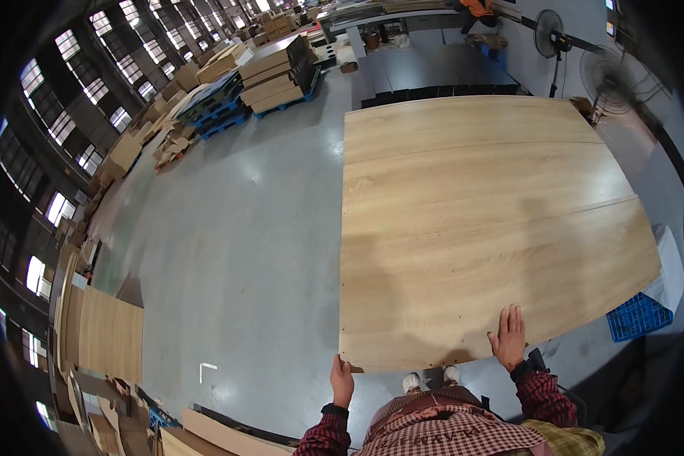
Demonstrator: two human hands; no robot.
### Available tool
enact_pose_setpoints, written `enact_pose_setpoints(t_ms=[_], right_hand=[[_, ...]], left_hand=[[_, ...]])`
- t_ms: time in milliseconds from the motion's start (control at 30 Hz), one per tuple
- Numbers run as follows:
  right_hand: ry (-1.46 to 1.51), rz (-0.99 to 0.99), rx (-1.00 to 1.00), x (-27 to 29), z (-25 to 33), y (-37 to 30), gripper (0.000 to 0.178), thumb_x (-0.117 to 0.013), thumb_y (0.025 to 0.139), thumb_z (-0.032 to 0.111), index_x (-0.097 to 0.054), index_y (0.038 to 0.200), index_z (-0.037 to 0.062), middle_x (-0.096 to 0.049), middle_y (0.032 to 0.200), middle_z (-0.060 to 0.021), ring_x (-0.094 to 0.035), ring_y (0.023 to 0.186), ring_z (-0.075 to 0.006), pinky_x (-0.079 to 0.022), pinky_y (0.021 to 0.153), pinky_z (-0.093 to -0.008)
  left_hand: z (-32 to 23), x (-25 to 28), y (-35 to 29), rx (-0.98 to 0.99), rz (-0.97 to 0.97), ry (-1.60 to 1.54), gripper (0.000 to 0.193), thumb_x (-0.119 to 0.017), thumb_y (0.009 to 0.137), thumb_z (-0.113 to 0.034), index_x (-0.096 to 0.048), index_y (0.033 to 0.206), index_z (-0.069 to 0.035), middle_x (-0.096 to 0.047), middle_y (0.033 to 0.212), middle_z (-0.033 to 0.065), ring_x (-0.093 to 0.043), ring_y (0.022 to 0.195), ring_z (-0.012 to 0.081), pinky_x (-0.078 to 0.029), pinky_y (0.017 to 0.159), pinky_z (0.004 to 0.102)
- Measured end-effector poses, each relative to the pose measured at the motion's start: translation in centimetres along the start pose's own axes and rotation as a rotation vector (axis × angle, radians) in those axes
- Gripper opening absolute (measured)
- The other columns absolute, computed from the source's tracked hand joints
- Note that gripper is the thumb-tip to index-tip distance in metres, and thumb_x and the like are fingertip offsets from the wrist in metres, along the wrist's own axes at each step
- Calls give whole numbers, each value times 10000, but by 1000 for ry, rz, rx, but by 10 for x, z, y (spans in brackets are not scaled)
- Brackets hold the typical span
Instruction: The person picks up a wooden board from a stack, places it onto the machine bed, and slides it into the machine. After the machine processes the board, the person retrieves it, places it onto a different stack, and repeats the process with another wooden board.
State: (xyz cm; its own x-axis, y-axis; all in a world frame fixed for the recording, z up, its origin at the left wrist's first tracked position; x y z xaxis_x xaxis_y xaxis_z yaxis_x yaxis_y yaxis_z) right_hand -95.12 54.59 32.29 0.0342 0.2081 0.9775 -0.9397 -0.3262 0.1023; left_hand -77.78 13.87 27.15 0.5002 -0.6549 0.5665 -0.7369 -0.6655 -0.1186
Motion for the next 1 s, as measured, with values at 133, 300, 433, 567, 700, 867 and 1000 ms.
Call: enact_pose_setpoints(t_ms=[133, 300, 433, 567, 700, 867, 1000], right_hand=[[81, -2, 44, 7, 16, 3, 670, -535, 795, 300, -274, 1303, -50, -197, 1371, -273, -167, 1279, -429, -167, 1035, -482], [81, 13, -58, -4, -9, -12, 671, -535, 789, 288, -272, 1300, -58, -195, 1375, -277, -168, 1284, -420, -153, 1041, -490], [57, -3, 21, 3, 5, -16, 648, -496, 802, 280, -261, 1300, -63, -183, 1377, -281, -160, 1282, -433, -155, 1033, -503], [73, 1, 47, 0, 11, -12, 640, -476, 811, 295, -264, 1296, -65, -178, 1378, -280, -156, 1283, -434, -160, 1027, -510], [83, -22, 27, 4, 9, -13, 636, -493, 806, 302, -284, 1277, -71, -191, 1370, -280, -166, 1277, -439, -169, 1020, -513], [119, -51, 15, 4, 4, -10, 599, -551, 783, 260, -331, 1236, -64, -218, 1354, -276, -187, 1265, -442, -184, 1012, -518], [273, -90, 169, 9, -15, -21, 502, -581, 769, 234, -423, 1167, -28, -303, 1299, -260, -252, 1227, -441, -241, 999, -493]], left_hand=[[-17, 14, -12, 65, -151, -47, 352, -428, 889, -144, -464, 1173, 60, -555, 1094, 224, -540, 1020, 325, -415, 868, 365], [-8, -23, -5, 17, -247, 131, 330, -400, 902, -239, -534, 1082, 3, -579, 1007, 206, -554, 915, 356, -429, 805, 403], [-13, -6, -4, -45, -313, 134, 315, -398, 898, -281, -556, 1012, -34, -590, 945, 190, -564, 866, 350, -438, 755, 403], [-17, 0, -7, 103, -284, 10, 322, -390, 899, -301, -557, 1002, -45, -600, 901, 178, -573, 833, 347, -446, 722, 396], [-18, -6, -1, 53, -352, 38, 330, -373, 905, -312, -579, 951, -59, -608, 785, 179, -589, 755, 349, -449, 663, 413], [-12, -6, 4, 109, -338, 150, 346, -381, 903, -326, -595, 888, -56, -595, 667, 177, -578, 657, 371, -439, 604, 453], [3, -11, 7, -3, -431, 121, 358, -394, 896, -337, -588, 832, -43, -589, 660, 184, -573, 652, 381, -430, 594, 468]])
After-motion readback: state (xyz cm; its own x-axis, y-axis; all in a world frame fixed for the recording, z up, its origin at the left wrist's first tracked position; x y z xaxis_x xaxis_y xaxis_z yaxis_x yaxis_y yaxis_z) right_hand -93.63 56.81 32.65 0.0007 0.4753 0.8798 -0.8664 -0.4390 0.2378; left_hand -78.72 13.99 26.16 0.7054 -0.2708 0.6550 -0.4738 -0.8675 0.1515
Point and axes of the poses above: each hand's wrist, its own y-axis towards the middle knuckle, its own x-axis out of the back of the hand, z = x × y, the point moved 2 cm from there along y, towards the middle knuckle
